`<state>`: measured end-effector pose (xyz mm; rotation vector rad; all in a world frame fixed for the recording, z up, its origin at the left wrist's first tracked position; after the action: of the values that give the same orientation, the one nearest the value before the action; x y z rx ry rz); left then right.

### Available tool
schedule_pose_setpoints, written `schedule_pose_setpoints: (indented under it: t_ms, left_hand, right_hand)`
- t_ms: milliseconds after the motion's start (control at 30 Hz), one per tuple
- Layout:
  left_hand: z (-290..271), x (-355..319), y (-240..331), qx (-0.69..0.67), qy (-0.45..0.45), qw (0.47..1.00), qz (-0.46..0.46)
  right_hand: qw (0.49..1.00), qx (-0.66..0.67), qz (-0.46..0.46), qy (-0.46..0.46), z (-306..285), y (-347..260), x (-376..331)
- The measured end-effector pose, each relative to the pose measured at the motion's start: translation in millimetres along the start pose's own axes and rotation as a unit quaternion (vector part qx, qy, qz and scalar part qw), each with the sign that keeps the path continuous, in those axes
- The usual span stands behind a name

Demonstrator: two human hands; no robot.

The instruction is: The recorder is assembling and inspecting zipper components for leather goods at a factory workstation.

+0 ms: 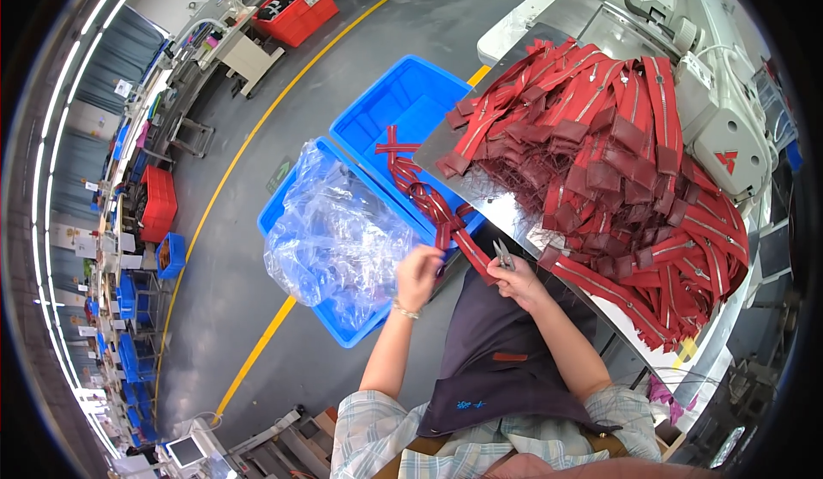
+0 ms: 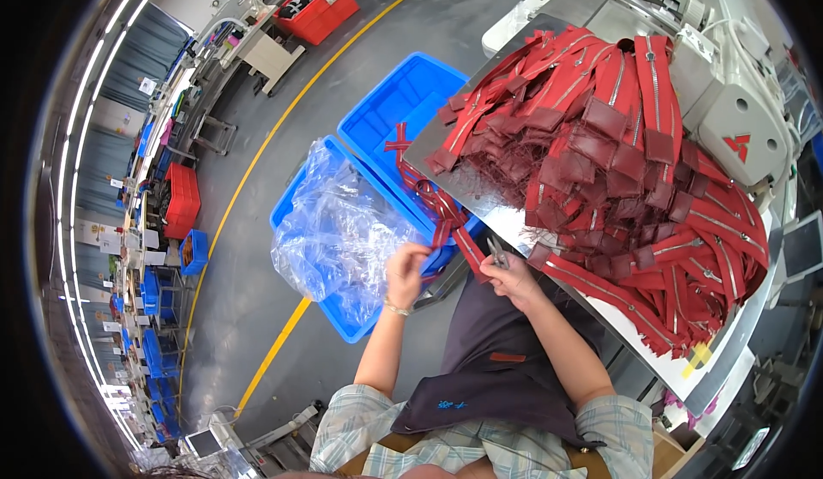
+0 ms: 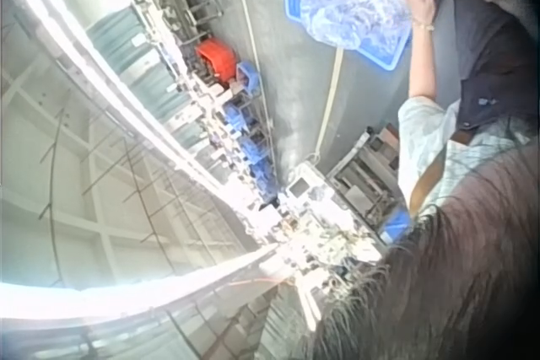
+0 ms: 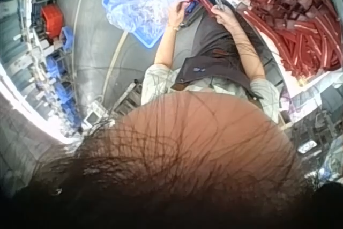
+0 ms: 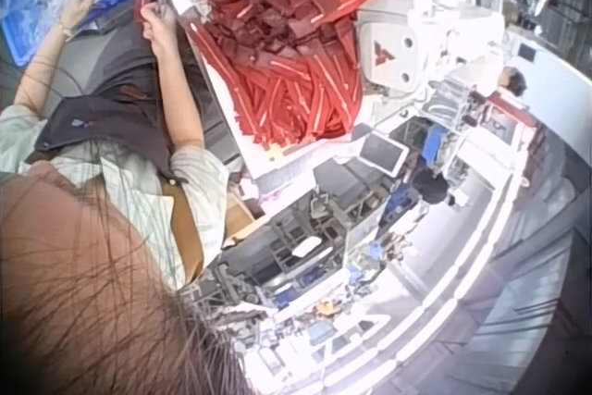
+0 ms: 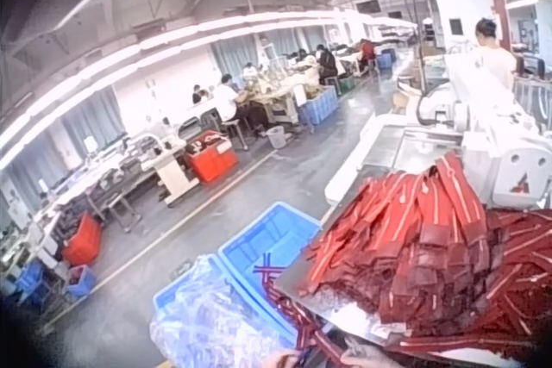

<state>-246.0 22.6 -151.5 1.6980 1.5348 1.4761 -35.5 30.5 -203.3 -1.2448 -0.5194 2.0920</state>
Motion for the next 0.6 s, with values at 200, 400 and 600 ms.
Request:
schedule_pose_setpoints:
  t_ms: [200,400,600]
  left_hand:
    - [30.3,-24.7,40.5,0.126,-0.218,0.935,0.25]
    - [18.8,-31.7,50.4,0.078,-0.186,0.935,0.292]
    - [5.4,-24.7,78.8,-0.003,-0.17,0.938,0.302]
  right_hand:
    - [0.99,0.114,0.037,-0.071,24.9,6.7,-27.2]
    - [0.982,0.133,0.101,-0.093,31.6,6.5,-60.1]
    - [0.968,0.135,0.092,-0.193,36.6,8.3,-86.0]
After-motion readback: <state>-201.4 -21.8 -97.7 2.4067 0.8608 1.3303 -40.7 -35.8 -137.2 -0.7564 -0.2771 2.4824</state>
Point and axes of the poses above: each hand's wrist, its own x-axis towards the middle knuckle, its own z-axis out of the palm, y = z × x, the point moved 2 cm from there along x, towards the middle knuckle, and after that the axes turned 8 degrees about y, right-handed, at the moved point
